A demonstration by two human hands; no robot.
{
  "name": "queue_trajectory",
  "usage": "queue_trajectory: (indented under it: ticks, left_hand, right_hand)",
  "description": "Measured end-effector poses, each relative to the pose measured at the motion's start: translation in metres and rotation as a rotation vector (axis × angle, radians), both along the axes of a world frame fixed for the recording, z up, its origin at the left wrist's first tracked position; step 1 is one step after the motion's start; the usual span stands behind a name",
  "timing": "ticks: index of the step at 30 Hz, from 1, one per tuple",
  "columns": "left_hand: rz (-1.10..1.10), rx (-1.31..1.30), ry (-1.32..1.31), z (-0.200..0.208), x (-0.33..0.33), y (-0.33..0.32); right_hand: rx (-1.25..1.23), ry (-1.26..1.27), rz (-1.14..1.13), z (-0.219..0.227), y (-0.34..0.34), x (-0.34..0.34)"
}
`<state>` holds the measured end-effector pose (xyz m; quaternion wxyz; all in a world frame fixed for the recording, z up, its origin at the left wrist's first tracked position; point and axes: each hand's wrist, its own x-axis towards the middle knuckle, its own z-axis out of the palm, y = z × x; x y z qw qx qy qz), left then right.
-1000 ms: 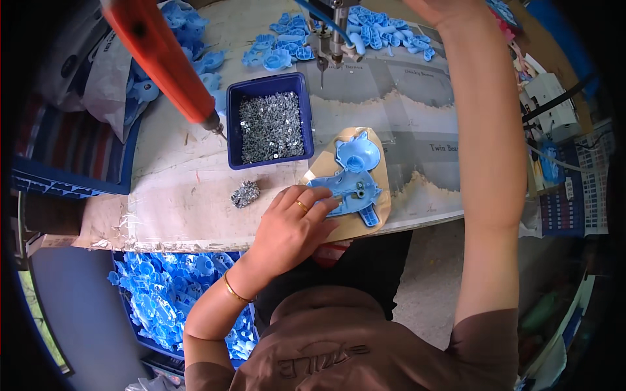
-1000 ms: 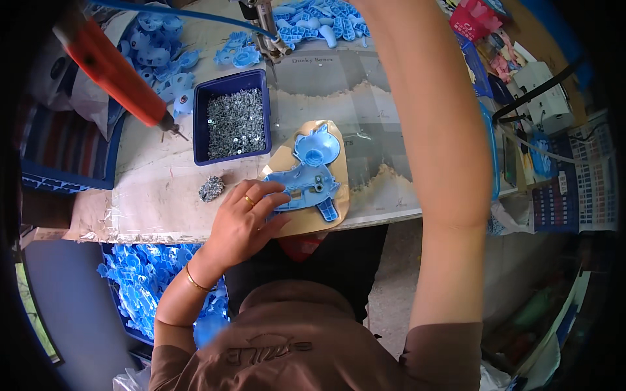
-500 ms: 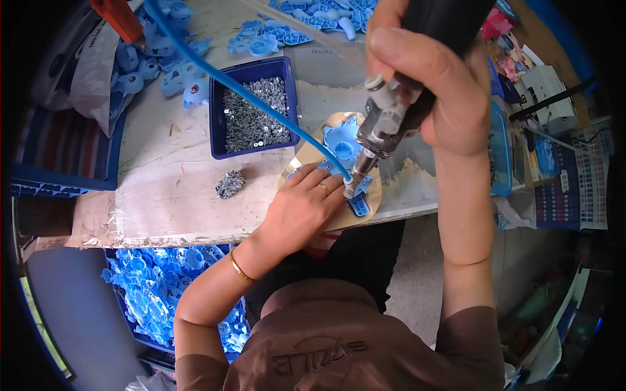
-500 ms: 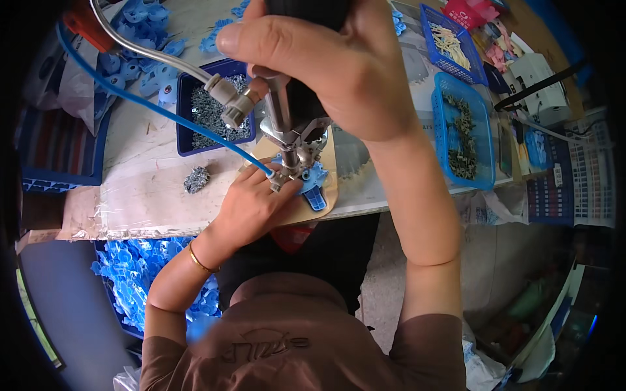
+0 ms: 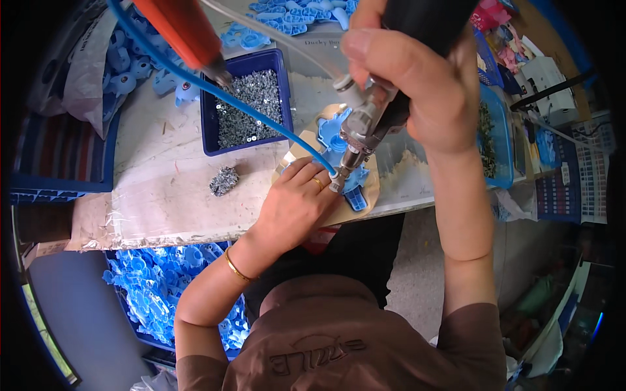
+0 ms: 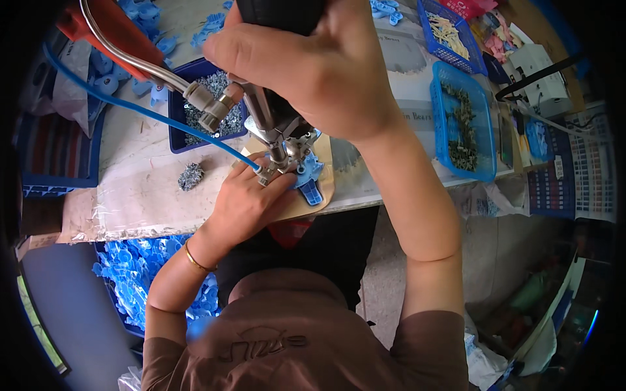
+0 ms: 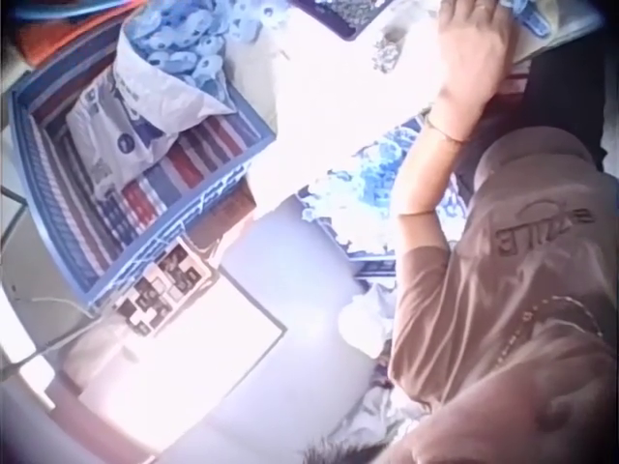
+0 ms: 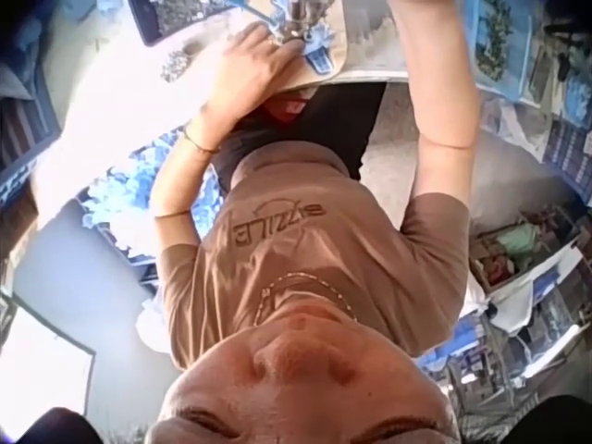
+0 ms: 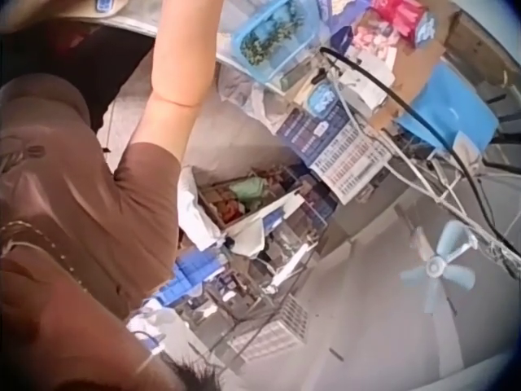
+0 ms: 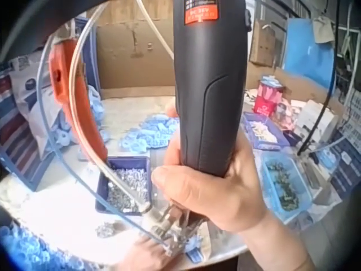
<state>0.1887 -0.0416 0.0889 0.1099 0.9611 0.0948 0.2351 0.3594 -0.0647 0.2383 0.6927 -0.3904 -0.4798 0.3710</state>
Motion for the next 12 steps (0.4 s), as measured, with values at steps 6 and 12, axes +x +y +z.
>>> queue_trajectory:
  ticks: [6, 12]
  left_hand:
    - [0.001, 0.006, 0.002, -0.006, 0.003, -0.001]
    - [0.008, 0.036, -0.011, -0.009, 0.006, -0.006]
  right_hand:
    - [0.204, -0.188, -0.063, -0.023, 0.003, 0.008]
    - [0.155, -0.254, -0.052, 0.037, 0.023, 0.017]
